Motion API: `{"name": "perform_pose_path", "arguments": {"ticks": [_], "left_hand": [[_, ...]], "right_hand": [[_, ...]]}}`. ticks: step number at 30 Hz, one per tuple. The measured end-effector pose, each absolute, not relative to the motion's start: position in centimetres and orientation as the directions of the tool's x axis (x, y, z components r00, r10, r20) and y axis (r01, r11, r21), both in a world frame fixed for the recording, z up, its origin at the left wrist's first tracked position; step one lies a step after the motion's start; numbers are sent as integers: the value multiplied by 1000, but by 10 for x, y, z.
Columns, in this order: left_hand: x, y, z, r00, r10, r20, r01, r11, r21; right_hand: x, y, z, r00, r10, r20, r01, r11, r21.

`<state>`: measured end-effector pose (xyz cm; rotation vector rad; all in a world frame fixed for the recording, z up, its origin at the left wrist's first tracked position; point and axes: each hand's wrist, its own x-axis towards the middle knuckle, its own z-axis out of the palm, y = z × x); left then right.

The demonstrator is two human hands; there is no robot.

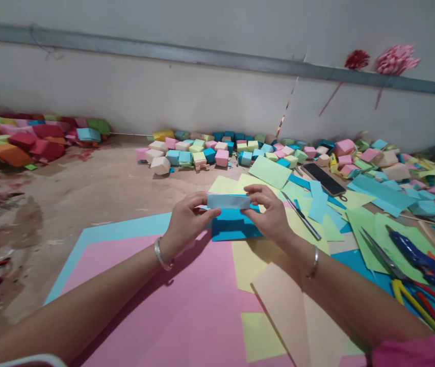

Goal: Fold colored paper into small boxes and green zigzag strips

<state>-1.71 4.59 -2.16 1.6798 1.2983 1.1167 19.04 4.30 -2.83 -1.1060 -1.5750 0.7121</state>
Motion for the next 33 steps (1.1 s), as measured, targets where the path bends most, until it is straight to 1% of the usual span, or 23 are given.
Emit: {"name": "perform_pose_path", "arguments": {"ticks": [1,3,6,8,10,13,15,17,19,22,27,30,33], "left_hand": [[-17,45,-22,127,972,199,351,-232,907],[-16,44,-22,142,969,202,322,-239,916],[-15,42,-21,144,970,198,257,-230,939],[-14,41,-19,154,972,177,233,-210,950],[-13,39,-17,183,971,154,202,-191,961],[-12,38,-14,208,967,150,129,-179,975],[-12,38,-14,222,963,154,58,-171,984],[-14,37,-14,244,956,162,-15,-163,986],[-16,38,-15,259,951,169,-66,-157,985],[-19,41,-16,249,957,147,-42,-141,989],[-19,42,-15,184,981,61,97,-79,992],[-16,40,-15,146,987,68,128,-87,988],[-14,40,-17,126,988,94,96,-107,990]], "right_hand": [[190,42,-28,-36,871,490,347,471,-811],[191,41,-26,-53,816,576,389,548,-740],[191,39,-24,-80,811,579,388,561,-731],[190,38,-24,-76,842,534,362,522,-772],[190,38,-26,-53,890,452,301,446,-843],[190,39,-28,-51,952,301,136,305,-943],[189,41,-28,-50,973,226,32,228,-973],[189,42,-27,-27,981,191,-24,190,-981],[188,42,-26,-9,979,202,-37,201,-979],[189,40,-25,-26,967,252,-27,251,-968],[192,40,-29,-61,925,374,20,376,-926],[193,41,-32,-91,903,419,53,425,-904],[192,41,-32,-101,906,410,132,421,-898]]}}
